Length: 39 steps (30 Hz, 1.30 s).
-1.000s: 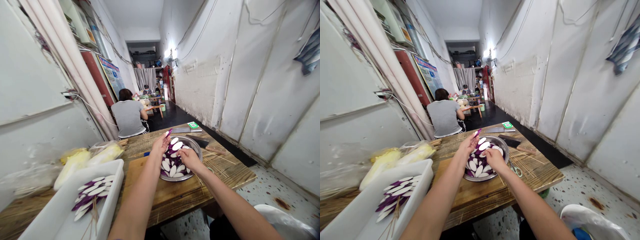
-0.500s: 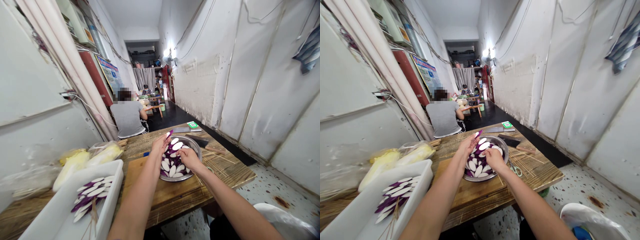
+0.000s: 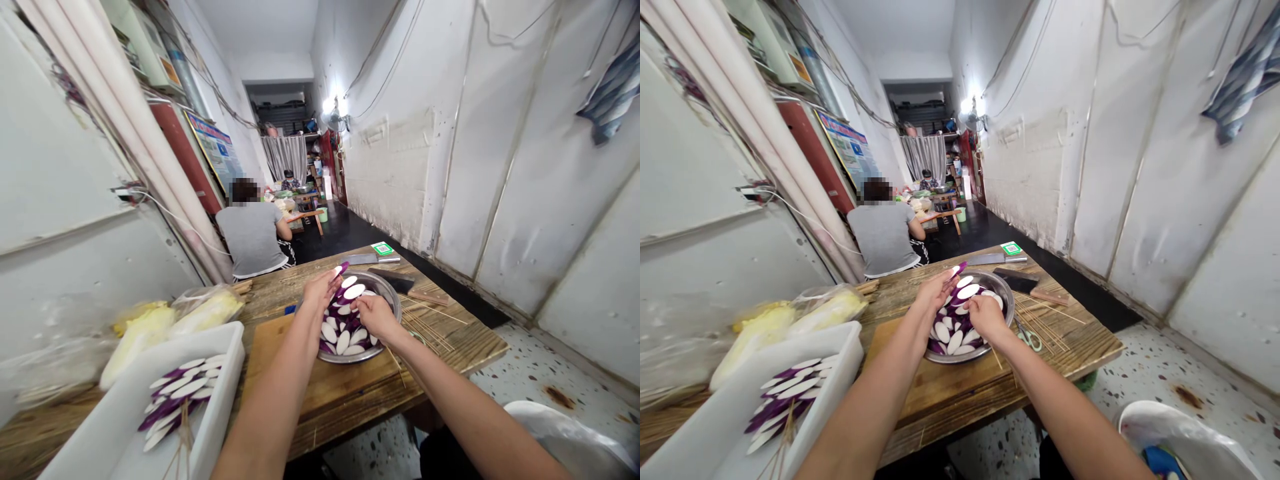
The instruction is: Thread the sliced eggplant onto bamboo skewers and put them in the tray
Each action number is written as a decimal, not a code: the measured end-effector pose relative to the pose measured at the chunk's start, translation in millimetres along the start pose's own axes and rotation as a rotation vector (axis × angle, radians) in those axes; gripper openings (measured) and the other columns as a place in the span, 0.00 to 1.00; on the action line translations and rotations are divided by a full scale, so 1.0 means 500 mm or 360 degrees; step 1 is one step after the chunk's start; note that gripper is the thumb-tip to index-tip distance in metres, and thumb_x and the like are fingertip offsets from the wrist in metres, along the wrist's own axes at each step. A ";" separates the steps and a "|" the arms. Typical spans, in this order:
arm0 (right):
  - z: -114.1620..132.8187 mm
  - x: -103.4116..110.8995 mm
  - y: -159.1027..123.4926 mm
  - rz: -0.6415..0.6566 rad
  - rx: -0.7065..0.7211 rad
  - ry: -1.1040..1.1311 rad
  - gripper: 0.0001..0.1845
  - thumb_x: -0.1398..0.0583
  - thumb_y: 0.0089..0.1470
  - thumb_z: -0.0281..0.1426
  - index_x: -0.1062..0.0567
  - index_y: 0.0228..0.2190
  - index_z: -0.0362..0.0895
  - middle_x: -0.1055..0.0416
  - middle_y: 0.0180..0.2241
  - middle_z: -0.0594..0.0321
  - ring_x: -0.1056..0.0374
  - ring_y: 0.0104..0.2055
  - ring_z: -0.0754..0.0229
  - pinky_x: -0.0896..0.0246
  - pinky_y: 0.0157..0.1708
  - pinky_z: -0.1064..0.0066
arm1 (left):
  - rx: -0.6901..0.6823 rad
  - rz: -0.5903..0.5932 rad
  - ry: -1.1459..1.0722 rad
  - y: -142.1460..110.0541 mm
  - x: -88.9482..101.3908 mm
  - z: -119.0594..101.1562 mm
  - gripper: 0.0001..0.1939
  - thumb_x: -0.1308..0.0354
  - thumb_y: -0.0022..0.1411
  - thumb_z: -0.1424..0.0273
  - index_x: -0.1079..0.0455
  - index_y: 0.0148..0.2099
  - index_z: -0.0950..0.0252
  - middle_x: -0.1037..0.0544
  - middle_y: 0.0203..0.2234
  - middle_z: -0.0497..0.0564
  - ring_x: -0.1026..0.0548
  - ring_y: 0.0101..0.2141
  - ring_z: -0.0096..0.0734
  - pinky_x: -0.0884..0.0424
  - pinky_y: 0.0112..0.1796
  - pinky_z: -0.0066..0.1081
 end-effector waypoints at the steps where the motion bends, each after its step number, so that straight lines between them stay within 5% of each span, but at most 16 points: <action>1: -0.001 0.000 0.001 -0.0001 0.0009 -0.0002 0.16 0.51 0.49 0.27 0.24 0.24 0.41 0.31 0.19 0.63 0.39 0.22 0.64 0.47 0.24 0.75 | 0.0006 0.0003 -0.0003 -0.001 -0.001 0.001 0.02 0.42 0.53 0.81 0.31 0.30 0.71 0.26 0.19 0.52 0.25 0.23 0.25 0.29 0.27 0.21; 17: -0.011 0.003 0.004 -0.0128 -0.0001 0.0006 0.16 0.51 0.50 0.28 0.25 0.24 0.41 0.30 0.20 0.63 0.36 0.25 0.62 0.44 0.28 0.73 | 0.0097 0.0066 0.0154 -0.001 -0.012 0.021 0.05 0.38 0.48 0.80 0.29 0.31 0.70 0.25 0.20 0.50 0.29 0.19 0.23 0.34 0.23 0.21; 25: -0.010 0.002 0.005 -0.0116 0.0068 0.0047 0.16 0.52 0.51 0.30 0.26 0.23 0.42 0.31 0.21 0.63 0.37 0.25 0.62 0.45 0.29 0.73 | 0.0391 0.0149 -0.0038 -0.025 -0.028 0.012 0.12 0.44 0.57 0.63 0.30 0.33 0.69 0.26 0.21 0.52 0.28 0.20 0.28 0.29 0.26 0.29; 33: -0.008 -0.001 0.003 -0.0079 0.0042 0.0079 0.15 0.51 0.50 0.30 0.27 0.22 0.42 0.34 0.17 0.65 0.38 0.23 0.63 0.47 0.25 0.74 | 0.0397 0.0202 -0.0073 -0.018 -0.027 0.016 0.06 0.42 0.55 0.71 0.31 0.33 0.71 0.25 0.25 0.54 0.26 0.24 0.31 0.28 0.31 0.32; 39: -0.019 0.007 0.007 -0.0302 -0.0040 0.0201 0.16 0.53 0.52 0.33 0.28 0.24 0.42 0.35 0.16 0.66 0.39 0.21 0.63 0.48 0.22 0.74 | 0.0563 0.0501 0.0014 -0.032 -0.034 0.022 0.07 0.41 0.54 0.71 0.30 0.37 0.67 0.23 0.28 0.53 0.25 0.27 0.31 0.28 0.33 0.32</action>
Point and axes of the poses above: each hand's wrist, its own y-axis towards the middle knuckle, its own x-axis out of the back of the hand, z = x × y, the point moved 4 cm from there along y, towards the middle knuckle
